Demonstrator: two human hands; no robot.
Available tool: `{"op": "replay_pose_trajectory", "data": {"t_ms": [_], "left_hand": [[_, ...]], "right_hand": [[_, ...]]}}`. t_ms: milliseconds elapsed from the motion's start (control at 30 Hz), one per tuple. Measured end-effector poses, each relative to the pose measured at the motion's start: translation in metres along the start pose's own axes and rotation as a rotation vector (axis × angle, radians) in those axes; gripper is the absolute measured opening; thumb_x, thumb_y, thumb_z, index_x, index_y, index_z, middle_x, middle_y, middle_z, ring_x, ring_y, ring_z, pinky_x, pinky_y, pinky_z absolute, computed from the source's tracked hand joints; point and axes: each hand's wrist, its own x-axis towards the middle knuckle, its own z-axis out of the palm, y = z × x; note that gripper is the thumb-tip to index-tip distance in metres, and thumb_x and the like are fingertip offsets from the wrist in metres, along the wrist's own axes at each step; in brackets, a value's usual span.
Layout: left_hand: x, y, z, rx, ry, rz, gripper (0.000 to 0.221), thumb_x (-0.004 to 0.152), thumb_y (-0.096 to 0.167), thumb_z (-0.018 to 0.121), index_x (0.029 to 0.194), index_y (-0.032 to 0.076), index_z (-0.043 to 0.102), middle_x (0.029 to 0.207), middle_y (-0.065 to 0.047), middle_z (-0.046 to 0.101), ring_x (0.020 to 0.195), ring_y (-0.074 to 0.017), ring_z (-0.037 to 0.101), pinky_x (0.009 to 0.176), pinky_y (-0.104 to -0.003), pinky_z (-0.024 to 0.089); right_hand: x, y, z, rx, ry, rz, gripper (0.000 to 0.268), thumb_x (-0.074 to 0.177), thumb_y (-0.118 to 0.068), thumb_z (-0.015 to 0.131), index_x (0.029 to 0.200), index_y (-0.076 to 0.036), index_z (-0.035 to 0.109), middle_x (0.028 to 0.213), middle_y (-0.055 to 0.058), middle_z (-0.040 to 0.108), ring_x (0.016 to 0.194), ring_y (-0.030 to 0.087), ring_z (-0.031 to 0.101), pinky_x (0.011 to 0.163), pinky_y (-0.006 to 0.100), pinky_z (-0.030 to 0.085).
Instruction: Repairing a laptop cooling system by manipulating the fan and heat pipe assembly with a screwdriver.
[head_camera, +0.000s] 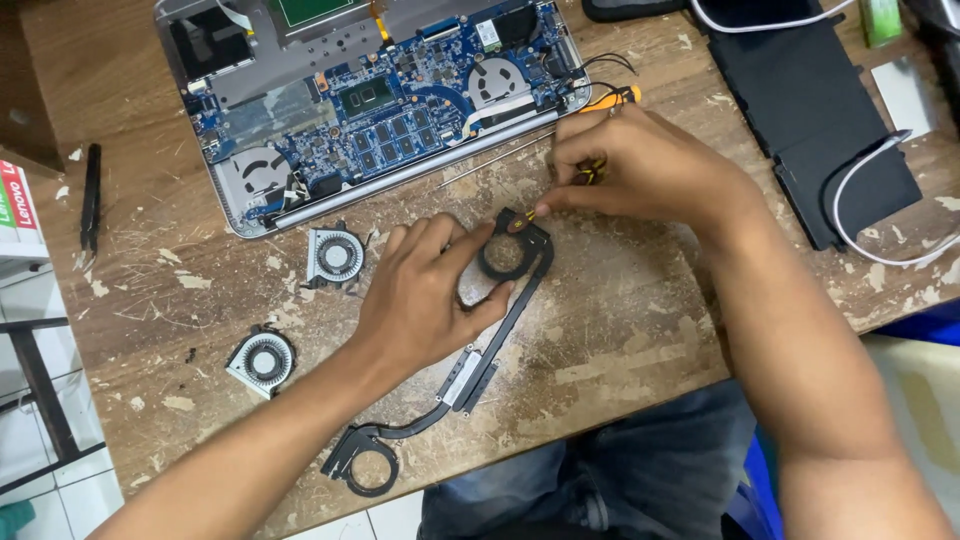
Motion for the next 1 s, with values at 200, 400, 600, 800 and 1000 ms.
{"op": "replay_pose_trajectory", "data": {"t_ms": [200,400,600,800,1000], "left_hand": [[0.002,0.005,-0.008,-0.101,0.06,0.026,0.046,0.08,0.033,0.078,0.11,-0.002,0.073,0.083,-0.009,0.055,0.08,-0.0286,0.057,0.072,-0.038,0.039],[0.002,0.001,-0.007,-0.098,0.029,0.04,0.048,0.074,0.034,0.078,0.106,0.0,0.071,0.084,-0.008,0.056,0.08,-0.0294,0.058,0.072,-0.039,0.041],[0.001,0.0,-0.006,-0.119,0.029,0.052,0.049,0.07,0.03,0.079,0.108,0.001,0.067,0.085,-0.007,0.055,0.082,-0.0311,0.059,0.074,-0.04,0.041],[0.002,0.001,-0.008,-0.279,0.066,-0.018,0.055,0.067,0.026,0.081,0.113,0.006,0.059,0.086,-0.006,0.059,0.088,-0.0323,0.063,0.079,-0.04,0.044],[-0.005,0.003,-0.015,-0.837,0.002,-0.265,0.047,0.076,0.002,0.069,0.114,0.005,0.042,0.085,-0.015,0.07,0.08,-0.0222,0.069,0.069,-0.035,0.055]], "right_hand": [[0.0,-0.014,-0.009,0.005,-0.136,0.232,0.021,0.073,-0.015,0.088,0.068,-0.005,0.07,0.071,0.004,0.071,0.071,0.028,0.068,0.069,0.042,0.054],[0.01,-0.015,0.004,0.02,-0.03,0.113,0.02,0.08,-0.018,0.087,0.071,-0.008,0.071,0.073,0.004,0.07,0.073,0.026,0.068,0.069,0.039,0.055],[0.002,-0.018,-0.008,0.053,-0.131,0.148,0.017,0.075,-0.013,0.086,0.067,-0.008,0.072,0.064,0.003,0.068,0.065,0.023,0.065,0.066,0.039,0.056],[0.004,-0.019,-0.001,0.128,-0.034,0.034,0.007,0.083,-0.005,0.079,0.08,-0.007,0.073,0.07,0.005,0.066,0.069,0.024,0.065,0.068,0.039,0.056],[0.01,-0.036,-0.004,0.214,0.04,-0.016,0.006,0.091,0.0,0.069,0.086,-0.003,0.07,0.066,0.007,0.062,0.057,0.023,0.061,0.058,0.036,0.052]]}}
